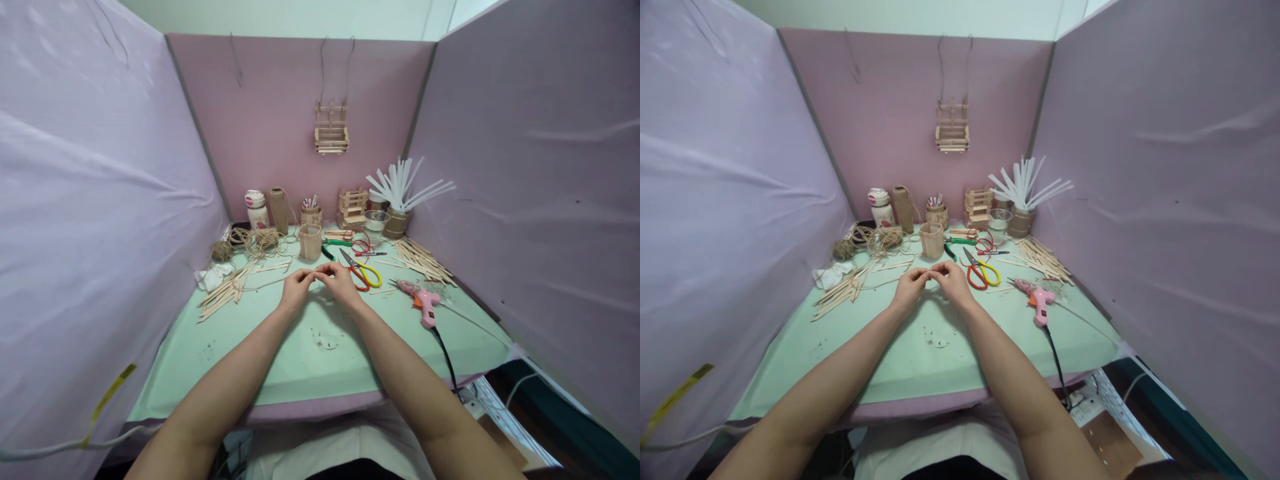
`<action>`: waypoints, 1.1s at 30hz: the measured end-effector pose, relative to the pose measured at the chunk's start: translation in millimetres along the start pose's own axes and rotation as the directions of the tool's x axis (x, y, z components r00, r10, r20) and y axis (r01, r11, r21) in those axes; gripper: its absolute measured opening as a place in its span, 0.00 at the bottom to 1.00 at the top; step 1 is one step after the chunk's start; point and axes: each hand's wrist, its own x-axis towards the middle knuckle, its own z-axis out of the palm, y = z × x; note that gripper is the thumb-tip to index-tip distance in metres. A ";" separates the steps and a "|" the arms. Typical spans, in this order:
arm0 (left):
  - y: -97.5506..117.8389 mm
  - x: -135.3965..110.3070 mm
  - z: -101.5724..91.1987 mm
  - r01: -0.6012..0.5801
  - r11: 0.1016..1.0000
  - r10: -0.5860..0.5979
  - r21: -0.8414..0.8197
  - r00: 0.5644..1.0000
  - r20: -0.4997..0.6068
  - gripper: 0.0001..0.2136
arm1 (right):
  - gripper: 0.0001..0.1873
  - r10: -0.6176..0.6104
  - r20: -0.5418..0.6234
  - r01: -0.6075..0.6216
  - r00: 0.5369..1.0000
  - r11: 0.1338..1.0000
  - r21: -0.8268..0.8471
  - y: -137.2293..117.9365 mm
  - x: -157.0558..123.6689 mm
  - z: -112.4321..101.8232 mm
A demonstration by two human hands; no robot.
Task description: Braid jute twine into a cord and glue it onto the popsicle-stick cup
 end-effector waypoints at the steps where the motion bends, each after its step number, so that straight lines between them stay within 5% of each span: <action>1: 0.2 -0.2 0.0 -0.007 1.000 0.007 0.005 1.000 0.005 0.12 | 0.10 0.004 0.006 -0.004 1.000 1.000 0.008 1.3 0.7 -0.2; 11: 0.7 0.5 1.6 -0.055 0.984 0.037 0.172 0.994 0.103 0.12 | 0.08 0.027 -0.057 -0.028 0.998 0.999 -0.033 9.1 4.0 1.5; 18: 12.9 -10.4 10.4 -0.168 0.963 0.110 0.212 0.960 0.258 0.10 | 0.07 0.131 -0.362 -0.147 0.923 0.989 -0.017 20.3 9.7 -6.8; 33: 8.3 -5.4 4.7 0.073 0.997 -0.077 0.029 0.984 0.161 0.14 | 0.10 0.330 -0.053 -0.277 0.942 0.859 0.430 -6.4 7.5 -8.2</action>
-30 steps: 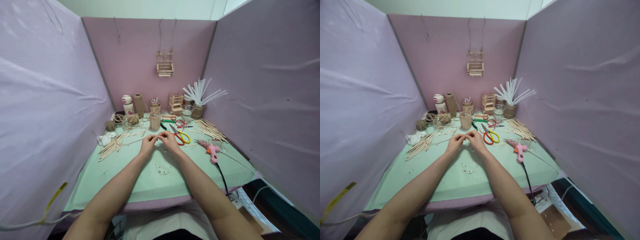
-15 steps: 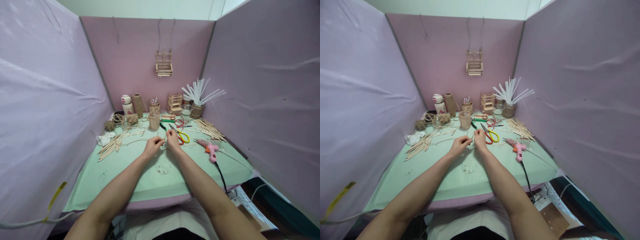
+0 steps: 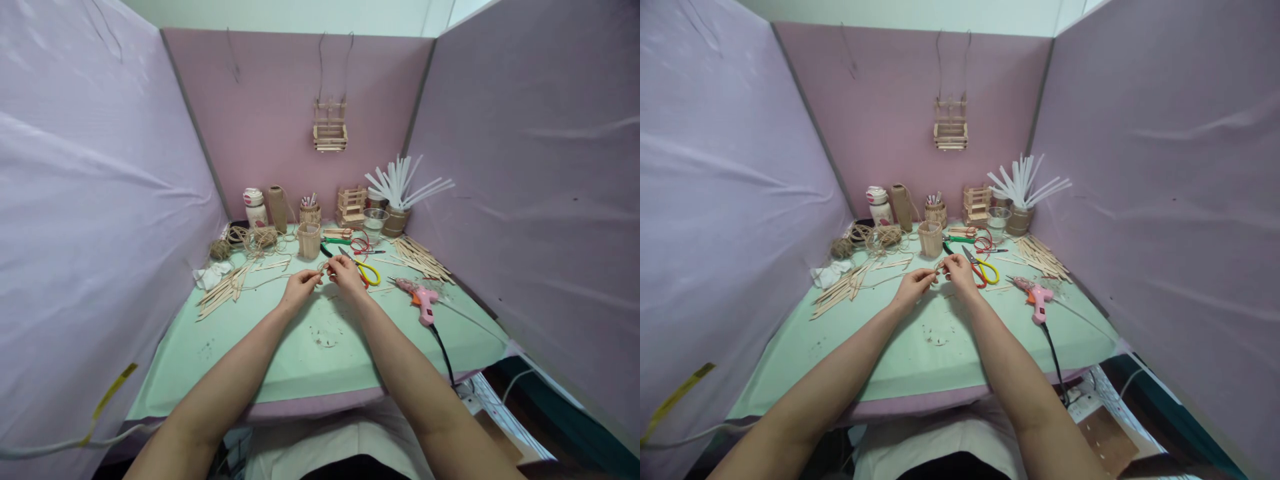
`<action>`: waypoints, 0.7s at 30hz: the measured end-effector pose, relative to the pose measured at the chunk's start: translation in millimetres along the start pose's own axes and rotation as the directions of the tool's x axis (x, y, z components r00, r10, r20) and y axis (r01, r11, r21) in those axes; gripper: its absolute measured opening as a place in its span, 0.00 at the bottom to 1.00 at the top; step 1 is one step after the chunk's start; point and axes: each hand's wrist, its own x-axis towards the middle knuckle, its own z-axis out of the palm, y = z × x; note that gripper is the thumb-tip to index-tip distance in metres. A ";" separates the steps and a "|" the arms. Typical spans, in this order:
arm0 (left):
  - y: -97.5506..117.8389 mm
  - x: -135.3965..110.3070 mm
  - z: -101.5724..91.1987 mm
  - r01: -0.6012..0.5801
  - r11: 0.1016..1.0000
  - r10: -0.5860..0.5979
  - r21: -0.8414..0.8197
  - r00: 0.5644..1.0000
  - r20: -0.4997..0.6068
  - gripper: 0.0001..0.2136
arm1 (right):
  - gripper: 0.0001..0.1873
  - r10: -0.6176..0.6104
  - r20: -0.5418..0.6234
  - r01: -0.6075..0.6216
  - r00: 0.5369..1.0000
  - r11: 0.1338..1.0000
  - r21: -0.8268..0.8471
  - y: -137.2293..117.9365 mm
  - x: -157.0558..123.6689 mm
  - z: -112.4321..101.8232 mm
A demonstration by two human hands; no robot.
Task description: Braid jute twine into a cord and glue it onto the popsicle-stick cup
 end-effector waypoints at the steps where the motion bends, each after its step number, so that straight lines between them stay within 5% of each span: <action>1: -1.0 0.4 -0.5 0.019 1.000 -0.019 -0.012 1.000 0.007 0.14 | 0.10 0.004 0.004 -0.004 1.000 1.000 0.002 -0.2 -0.6 0.4; 8: -3.8 2.5 -0.7 0.032 0.994 -0.028 -0.100 0.999 0.035 0.17 | 0.11 0.023 0.014 -0.023 1.000 1.000 0.012 -1.0 0.5 -0.5; 13: -1.1 1.4 -1.1 -0.045 0.997 0.045 -0.068 0.999 0.002 0.16 | 0.21 0.149 -0.011 -0.149 0.989 0.984 -0.100 -1.5 2.4 -4.0; 17: -1.8 1.3 -3.8 -0.135 0.991 0.135 0.010 0.991 -0.002 0.14 | 0.17 0.200 0.131 -0.184 0.971 0.975 -0.123 -2.4 -2.1 -3.2; 21: -4.1 2.3 -5.3 -0.175 0.983 0.175 0.063 0.985 0.007 0.11 | 0.15 0.103 0.230 -0.091 0.968 0.994 -0.060 -0.1 -4.1 -1.9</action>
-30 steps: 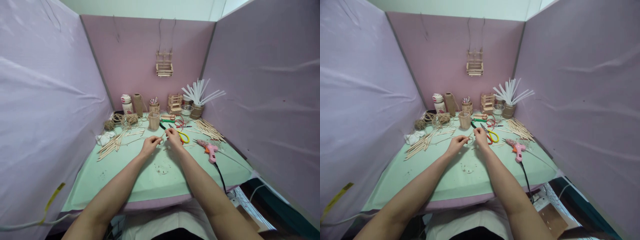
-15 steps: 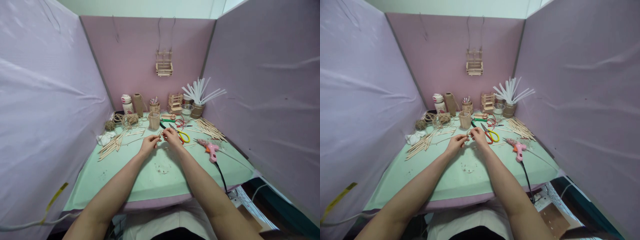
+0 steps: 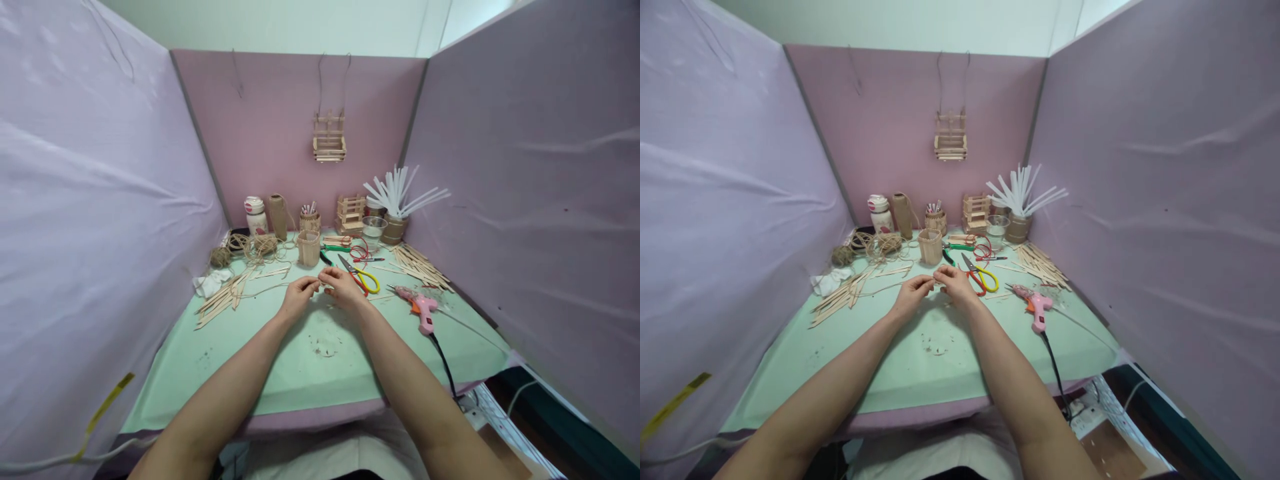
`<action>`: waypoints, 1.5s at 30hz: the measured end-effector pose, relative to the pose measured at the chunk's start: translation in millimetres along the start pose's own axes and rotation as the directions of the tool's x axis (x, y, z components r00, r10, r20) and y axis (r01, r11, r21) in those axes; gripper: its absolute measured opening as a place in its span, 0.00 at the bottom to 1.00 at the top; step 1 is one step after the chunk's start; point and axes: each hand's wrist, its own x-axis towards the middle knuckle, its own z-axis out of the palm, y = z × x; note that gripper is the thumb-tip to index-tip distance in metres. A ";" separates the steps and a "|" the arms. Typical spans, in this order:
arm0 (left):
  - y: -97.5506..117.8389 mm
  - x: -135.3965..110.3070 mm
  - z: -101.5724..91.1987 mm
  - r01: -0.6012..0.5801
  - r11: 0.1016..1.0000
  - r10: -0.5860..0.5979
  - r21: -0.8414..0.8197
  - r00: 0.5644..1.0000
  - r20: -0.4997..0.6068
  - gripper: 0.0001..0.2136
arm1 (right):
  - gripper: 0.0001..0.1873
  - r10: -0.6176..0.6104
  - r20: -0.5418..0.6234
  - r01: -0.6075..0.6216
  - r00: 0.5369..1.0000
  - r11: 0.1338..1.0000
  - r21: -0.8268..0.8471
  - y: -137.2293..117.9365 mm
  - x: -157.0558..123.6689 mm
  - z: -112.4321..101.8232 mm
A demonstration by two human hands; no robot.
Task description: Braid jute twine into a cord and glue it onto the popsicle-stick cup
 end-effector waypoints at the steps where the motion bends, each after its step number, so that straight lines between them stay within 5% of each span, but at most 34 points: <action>1: -0.3 0.2 -0.1 0.001 1.000 -0.001 0.005 1.000 -0.001 0.11 | 0.16 -0.026 -0.010 0.026 1.000 1.000 -0.006 1.4 0.8 -0.1; 14: 6.3 -3.3 4.6 -0.068 0.997 0.066 0.037 0.996 0.065 0.08 | 0.17 -0.049 -0.225 0.060 0.973 0.997 0.042 10.2 5.7 -3.7; 17: 5.3 -3.2 4.6 -0.066 0.997 0.064 0.036 0.996 0.059 0.08 | 0.17 -0.019 -0.248 0.001 0.969 0.997 -0.072 11.0 7.2 -6.7; 20: 2.3 -1.4 2.8 -0.042 0.998 0.043 0.045 0.998 -0.035 0.09 | 0.19 -0.087 -0.258 -0.014 0.962 0.930 -0.366 10.6 7.5 -8.9; 25: -2.1 2.1 -1.6 -0.042 0.995 0.058 0.095 0.983 -0.176 0.11 | 0.07 -0.474 -0.061 0.334 0.879 0.701 -0.630 6.0 1.1 -2.1; 29: -3.0 2.3 -2.6 -0.048 0.992 0.068 0.120 0.984 -0.167 0.11 | 0.07 -0.561 0.129 0.506 0.818 0.593 -0.626 2.3 -5.6 4.7; 37: -0.6 0.4 0.3 -0.064 0.985 0.082 0.160 0.991 -0.109 0.11 | 0.06 -0.529 0.090 0.468 0.844 0.645 -0.604 2.1 -4.1 3.1; 45: 7.1 0.9 2.8 -0.063 0.984 0.073 0.166 0.996 -0.052 0.12 | 0.09 -0.251 -0.131 0.201 0.959 0.929 -0.311 10.7 6.1 2.5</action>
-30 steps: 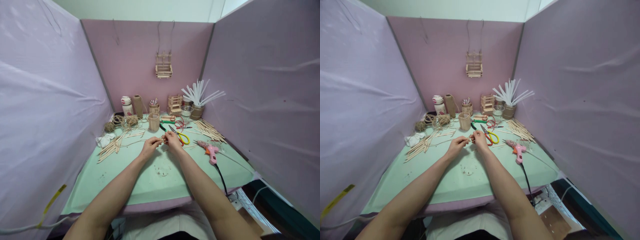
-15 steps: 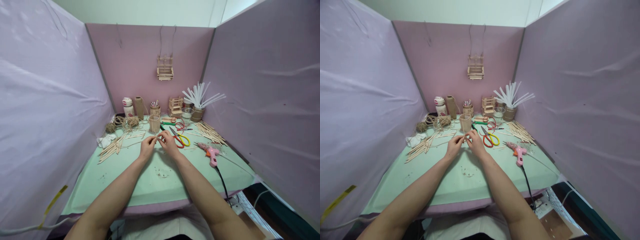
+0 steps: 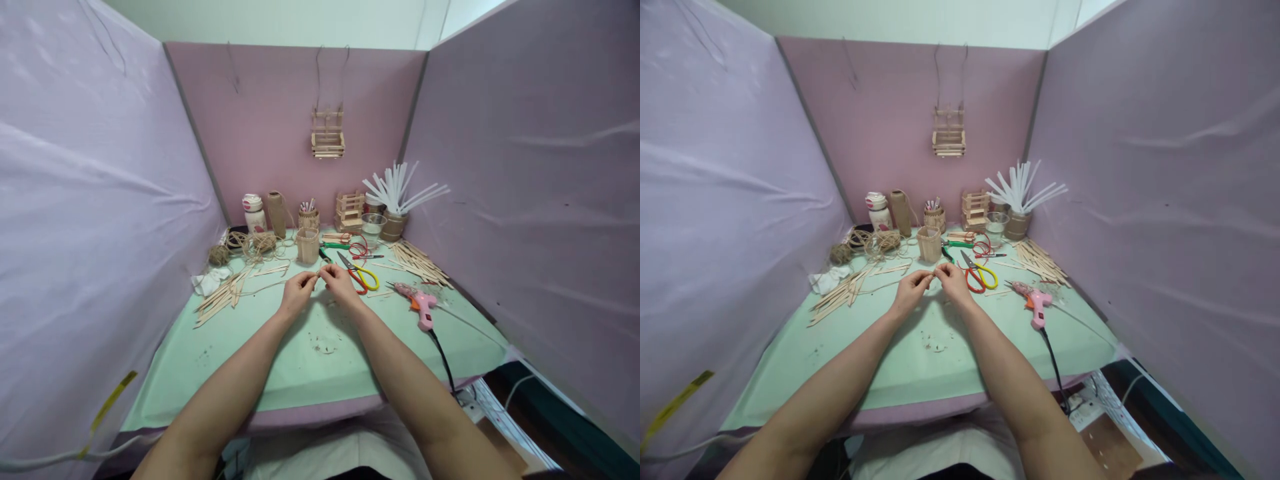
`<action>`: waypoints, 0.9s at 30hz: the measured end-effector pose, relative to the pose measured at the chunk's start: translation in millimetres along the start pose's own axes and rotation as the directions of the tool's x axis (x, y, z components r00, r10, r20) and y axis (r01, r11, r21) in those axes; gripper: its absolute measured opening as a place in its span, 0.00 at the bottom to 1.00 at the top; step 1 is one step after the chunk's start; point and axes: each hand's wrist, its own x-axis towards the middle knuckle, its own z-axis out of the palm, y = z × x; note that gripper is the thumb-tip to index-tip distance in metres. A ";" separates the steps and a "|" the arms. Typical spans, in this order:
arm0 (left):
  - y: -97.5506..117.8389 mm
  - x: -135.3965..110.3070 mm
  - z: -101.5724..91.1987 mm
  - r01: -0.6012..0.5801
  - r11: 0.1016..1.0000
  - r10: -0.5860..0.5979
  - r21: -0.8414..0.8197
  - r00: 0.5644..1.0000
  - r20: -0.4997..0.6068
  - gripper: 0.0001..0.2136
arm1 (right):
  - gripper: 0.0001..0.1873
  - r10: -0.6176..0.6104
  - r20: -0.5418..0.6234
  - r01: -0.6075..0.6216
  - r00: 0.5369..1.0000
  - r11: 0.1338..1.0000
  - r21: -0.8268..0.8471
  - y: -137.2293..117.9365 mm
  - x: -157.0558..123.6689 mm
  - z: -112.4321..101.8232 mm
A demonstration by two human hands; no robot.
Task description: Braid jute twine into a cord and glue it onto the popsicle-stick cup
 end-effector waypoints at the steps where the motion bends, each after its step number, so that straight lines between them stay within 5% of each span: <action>1: -0.6 -0.1 0.1 0.008 1.000 -0.008 -0.008 1.000 -0.002 0.12 | 0.10 0.045 0.001 -0.045 0.999 0.998 0.035 0.7 -0.2 0.4; 5: -4.0 -0.6 1.8 0.044 0.999 -0.045 -0.030 0.999 -0.027 0.13 | 0.13 0.140 0.008 -0.140 0.990 0.985 0.101 0.1 -1.9 0.7; 12: -5.1 1.1 2.9 0.054 0.997 -0.056 -0.056 0.997 -0.046 0.15 | 0.11 0.007 -0.032 -0.006 0.999 0.999 0.042 -1.8 -2.3 2.9; 21: -8.9 2.4 5.4 0.088 0.992 -0.091 -0.089 0.996 -0.026 0.14 | 0.18 0.162 0.129 -0.202 0.978 0.886 0.416 -1.7 -3.5 6.5; 27: -5.9 -0.1 5.6 0.046 0.999 -0.046 -0.004 0.999 -0.012 0.13 | 0.16 0.187 0.047 -0.192 0.981 0.936 0.295 3.3 -1.9 3.3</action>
